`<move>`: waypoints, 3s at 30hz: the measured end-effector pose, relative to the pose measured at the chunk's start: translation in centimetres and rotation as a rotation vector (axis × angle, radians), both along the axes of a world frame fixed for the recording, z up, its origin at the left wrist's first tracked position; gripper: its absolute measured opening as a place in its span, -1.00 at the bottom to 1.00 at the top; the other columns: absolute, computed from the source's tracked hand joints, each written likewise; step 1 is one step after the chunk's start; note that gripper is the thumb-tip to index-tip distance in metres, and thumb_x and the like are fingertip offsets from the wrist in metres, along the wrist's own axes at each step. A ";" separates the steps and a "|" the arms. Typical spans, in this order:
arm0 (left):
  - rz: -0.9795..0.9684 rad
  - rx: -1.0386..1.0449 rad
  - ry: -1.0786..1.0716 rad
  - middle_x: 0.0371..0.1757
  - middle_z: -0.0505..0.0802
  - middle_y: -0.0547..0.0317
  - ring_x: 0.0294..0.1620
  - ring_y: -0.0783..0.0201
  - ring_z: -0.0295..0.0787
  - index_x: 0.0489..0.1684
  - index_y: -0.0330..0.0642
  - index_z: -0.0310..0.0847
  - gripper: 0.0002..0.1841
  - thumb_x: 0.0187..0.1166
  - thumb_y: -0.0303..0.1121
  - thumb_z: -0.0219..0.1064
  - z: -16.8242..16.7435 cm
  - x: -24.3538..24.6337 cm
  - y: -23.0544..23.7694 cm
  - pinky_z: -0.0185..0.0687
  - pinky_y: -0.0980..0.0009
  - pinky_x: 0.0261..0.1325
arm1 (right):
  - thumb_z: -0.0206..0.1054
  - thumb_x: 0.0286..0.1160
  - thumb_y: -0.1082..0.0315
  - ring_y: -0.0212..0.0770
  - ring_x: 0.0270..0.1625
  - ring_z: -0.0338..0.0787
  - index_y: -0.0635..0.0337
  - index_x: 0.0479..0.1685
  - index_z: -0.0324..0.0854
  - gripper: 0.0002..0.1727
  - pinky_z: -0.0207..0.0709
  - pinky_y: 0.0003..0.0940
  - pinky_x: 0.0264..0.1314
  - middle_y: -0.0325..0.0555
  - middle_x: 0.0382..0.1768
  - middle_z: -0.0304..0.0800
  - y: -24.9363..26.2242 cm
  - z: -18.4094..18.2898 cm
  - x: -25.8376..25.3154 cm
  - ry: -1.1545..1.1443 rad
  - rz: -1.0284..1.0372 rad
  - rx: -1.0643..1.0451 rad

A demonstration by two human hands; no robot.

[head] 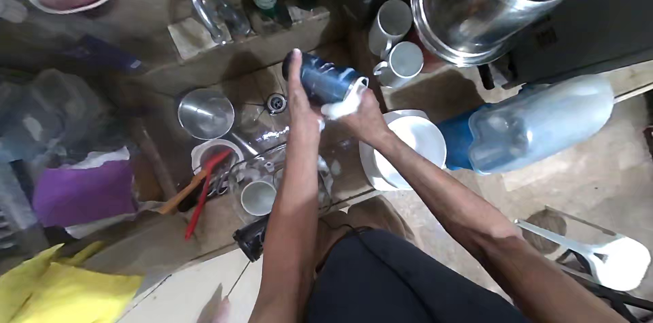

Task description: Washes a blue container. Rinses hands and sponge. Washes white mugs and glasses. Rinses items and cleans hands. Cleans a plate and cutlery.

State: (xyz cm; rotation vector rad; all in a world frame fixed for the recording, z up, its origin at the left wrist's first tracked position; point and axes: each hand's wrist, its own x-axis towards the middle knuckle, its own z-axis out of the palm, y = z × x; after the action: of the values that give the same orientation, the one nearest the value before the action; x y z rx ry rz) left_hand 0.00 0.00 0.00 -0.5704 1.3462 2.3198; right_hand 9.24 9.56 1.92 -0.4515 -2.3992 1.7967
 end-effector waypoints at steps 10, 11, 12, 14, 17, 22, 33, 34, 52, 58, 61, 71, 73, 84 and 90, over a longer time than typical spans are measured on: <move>0.036 -0.017 0.022 0.10 0.80 0.05 0.07 0.20 0.80 0.46 -0.12 0.47 -0.50 0.65 -0.04 0.29 -2.3 -0.3 0.6 0.78 0.14 0.13 | 0.33 0.29 0.66 -0.23 -0.11 0.78 0.20 0.16 0.51 -0.58 0.74 -0.24 -0.05 -0.08 -0.12 0.76 0.5 1.0 0.4 -0.202 -0.192 -0.761; 0.051 -0.043 0.008 0.08 0.81 0.06 0.05 0.21 0.80 0.41 -0.12 0.51 -0.51 0.64 -0.02 0.29 -2.4 -1.0 0.5 0.79 0.14 0.10 | 0.31 0.34 0.65 -0.23 -0.12 0.78 0.20 0.17 0.52 -0.61 0.75 -0.24 -0.06 -0.09 -0.12 0.77 1.0 1.2 1.1 -0.164 -0.228 -0.767; 0.056 -0.080 -0.012 0.09 0.82 0.04 0.06 0.20 0.80 0.41 -0.13 0.52 -0.48 0.61 -0.01 0.32 -2.4 -1.4 0.2 0.79 0.14 0.11 | 0.31 0.35 0.63 -0.27 -0.08 0.80 0.22 0.19 0.56 -0.61 0.76 -0.27 0.00 -0.12 -0.09 0.80 1.5 1.5 2.1 -0.095 -0.245 -0.687; 0.035 -0.130 -0.038 0.16 0.79 -0.02 0.11 0.17 0.79 0.49 -0.16 0.46 -0.41 0.58 -0.01 0.37 -2.2 -2.1 -0.5 0.78 0.13 0.14 | 0.37 0.35 0.57 -0.38 0.19 0.80 0.31 0.34 0.58 -0.52 0.71 -0.37 0.32 -0.13 0.14 0.82 2.5 1.9 3.5 0.150 -0.219 -0.300; -0.043 -0.145 -0.025 0.03 0.82 0.01 -0.01 0.19 0.81 0.35 -0.18 0.55 -0.50 0.57 -0.04 0.38 -1.8 -2.0 -0.8 0.80 0.18 0.04 | 0.49 0.24 0.49 -0.05 0.42 0.72 0.44 0.30 0.67 -0.47 0.53 -0.10 0.57 0.24 0.28 0.77 4.0 0.7 2.6 0.395 -0.012 0.344; -0.018 0.074 0.035 -0.37 0.73 0.28 -0.35 0.43 0.73 -0.09 -0.06 0.58 -0.82 0.72 -0.19 0.17 -0.2 -1.3 0.4 0.72 0.43 -0.26 | 0.53 0.32 0.28 0.18 0.54 0.65 0.15 0.38 0.72 -0.46 0.45 0.14 0.63 0.21 0.41 0.72 2.2 -1.4 -1.9 0.445 0.170 0.694; 0.056 0.289 0.197 0.15 0.78 -0.09 0.11 0.04 0.80 0.41 -0.12 0.37 -0.51 0.76 0.04 -0.09 -3.3 -1.4 -0.5 0.78 0.10 0.14 | 0.53 0.28 0.45 -0.16 0.05 0.83 0.30 0.23 0.64 -0.54 0.72 -0.13 0.17 0.04 -0.01 0.84 0.0 -3.1 -1.8 -0.189 -0.267 -0.039; 0.025 0.076 0.169 0.24 0.77 -0.05 0.15 0.08 0.80 0.57 -0.06 0.32 -0.48 0.74 0.00 0.07 -2.5 -1.4 -0.7 0.79 0.11 0.13 | 0.56 0.25 0.43 -0.15 0.13 0.86 0.30 0.22 0.72 -0.54 0.71 -0.12 0.26 0.03 0.05 0.89 0.3 -3.1 -1.8 -0.051 -0.222 0.136; -0.034 -0.386 0.184 0.09 0.78 -0.03 0.08 0.11 0.79 0.33 -0.15 0.53 -0.46 0.44 -0.10 0.53 -0.1 -5.0 0.2 0.80 0.07 0.07 | 0.56 0.25 0.37 0.01 0.27 0.85 0.20 0.36 0.73 -0.45 0.69 0.03 0.35 0.04 0.26 0.85 2.0 -4.0 -1.9 0.121 -0.078 0.503; -0.134 -0.240 0.105 0.48 0.66 -0.03 0.37 0.06 0.70 0.84 0.10 0.07 -0.18 0.60 0.12 0.33 -2.4 0.2 0.9 0.73 0.00 0.30 | 0.60 0.19 0.40 0.21 0.19 0.83 0.37 0.31 0.66 -0.41 0.63 0.16 0.33 0.29 0.09 0.84 1.2 -3.8 -1.0 -0.100 -0.192 0.454; -0.201 -0.238 -0.035 0.46 0.68 -0.01 0.41 0.06 0.68 0.74 0.06 0.23 -0.16 0.42 -0.01 0.56 -2.7 3.3 1.5 0.71 -0.05 0.34 | 0.58 0.24 0.37 0.21 0.32 0.77 0.39 0.38 0.62 -0.39 0.61 0.14 0.40 0.31 0.25 0.77 1.7 -4.4 -1.0 -0.004 -0.124 0.485; -0.415 -0.218 0.026 0.05 0.83 0.02 -0.02 0.18 0.81 0.38 -0.18 0.53 -0.50 0.50 -0.19 0.45 -0.7 4.5 -2.6 0.80 0.17 0.03 | 0.58 0.26 0.18 -0.28 0.22 0.77 0.01 0.65 0.41 -0.18 0.73 -0.23 0.22 -0.14 0.34 0.73 3.0 -2.7 -0.7 -0.107 0.020 -0.376; -0.559 -0.190 -0.017 0.03 0.84 0.11 -0.10 0.23 0.82 0.41 -0.01 0.52 -0.47 0.46 -0.11 0.44 0.9 6.1 -3.6 0.79 0.21 -0.10 | 0.60 0.26 0.34 -0.25 0.05 0.82 0.14 0.42 0.51 -0.36 0.77 -0.22 0.09 -0.09 0.06 0.81 3.0 -2.8 -3.1 -0.160 -0.072 -0.556; -0.489 0.556 -0.095 -0.16 0.90 0.11 -0.15 0.22 0.89 0.00 0.03 0.69 -0.64 0.42 0.03 0.34 -1.0 4.1 -3.3 0.87 0.21 -0.15 | -0.02 0.76 0.35 -0.44 -0.27 0.80 -0.02 -0.02 0.57 -0.78 0.74 -0.45 -0.21 -0.33 -0.32 0.81 6.2 -2.9 -8.2 -0.239 0.126 -0.919; -0.607 -0.207 -0.096 -0.02 0.86 0.01 -0.09 0.14 0.86 0.39 -0.08 0.54 -0.49 0.51 -0.09 0.41 -0.2 1.7 -2.6 0.83 0.12 -0.04 | 0.55 0.37 0.32 -0.29 0.27 0.80 0.18 0.17 0.79 -0.64 0.64 -0.26 0.47 -0.12 0.16 0.87 6.4 -2.1 -12.9 0.148 0.581 0.137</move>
State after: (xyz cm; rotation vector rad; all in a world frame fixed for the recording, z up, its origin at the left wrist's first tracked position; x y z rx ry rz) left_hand 1.66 -2.56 -0.16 -0.2705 1.4718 1.6616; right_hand -3.65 15.99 -0.20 0.4254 -2.6974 1.7438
